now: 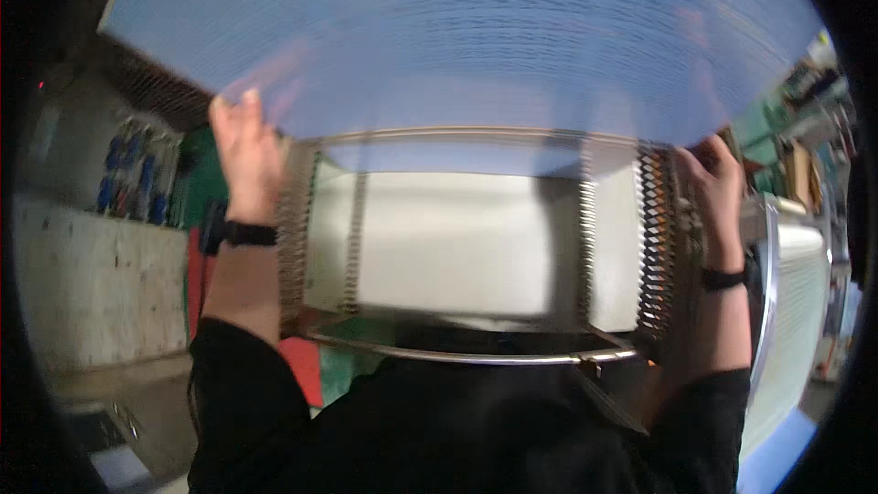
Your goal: Collecting printed circuit board sheets from a machine output and slotting them into storage racks.
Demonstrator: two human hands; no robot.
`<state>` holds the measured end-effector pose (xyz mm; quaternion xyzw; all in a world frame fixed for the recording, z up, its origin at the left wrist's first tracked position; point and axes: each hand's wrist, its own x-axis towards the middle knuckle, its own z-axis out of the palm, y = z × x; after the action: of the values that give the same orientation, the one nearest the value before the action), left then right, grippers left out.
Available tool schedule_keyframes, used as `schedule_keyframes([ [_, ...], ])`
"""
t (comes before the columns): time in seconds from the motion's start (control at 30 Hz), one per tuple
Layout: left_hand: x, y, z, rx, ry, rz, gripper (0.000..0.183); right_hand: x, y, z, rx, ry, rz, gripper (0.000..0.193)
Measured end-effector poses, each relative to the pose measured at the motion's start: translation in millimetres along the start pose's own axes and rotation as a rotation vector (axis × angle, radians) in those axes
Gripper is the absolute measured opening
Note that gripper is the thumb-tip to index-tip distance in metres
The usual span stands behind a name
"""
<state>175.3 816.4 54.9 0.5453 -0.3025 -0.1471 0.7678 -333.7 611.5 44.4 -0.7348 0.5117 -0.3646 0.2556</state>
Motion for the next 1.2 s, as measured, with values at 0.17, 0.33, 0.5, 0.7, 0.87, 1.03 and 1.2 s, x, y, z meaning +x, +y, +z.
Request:
schedule_keyframes([
  [0.17,0,3,-21,0.015,-0.029,0.021,0.045,1,-16,21,0.073,-0.055,-0.054,0.022],
  [0.33,8,-9,-16,-0.008,-0.128,0.084,0.041,-4,-12,20,0.032,-0.019,-0.047,0.029],
  [0.5,1,5,-19,0.012,-0.100,0.077,0.038,-2,-9,28,0.089,0.073,-0.002,0.025],
  [0.7,5,-4,-15,-0.082,-0.105,0.134,0.033,-11,-3,-2,0.217,0.063,-0.021,0.020],
  [0.87,-2,1,-23,-0.135,-0.159,0.124,0.027,-5,-25,0,0.204,-0.086,0.053,0.016],
  [1.03,-9,5,-13,-0.036,-0.058,0.021,0.029,0,-34,-13,-0.152,-0.132,0.120,0.016],
  [1.2,-4,-5,-26,-0.021,-0.098,0.048,0.036,-5,-20,7,0.028,-0.087,-0.069,0.025],
])
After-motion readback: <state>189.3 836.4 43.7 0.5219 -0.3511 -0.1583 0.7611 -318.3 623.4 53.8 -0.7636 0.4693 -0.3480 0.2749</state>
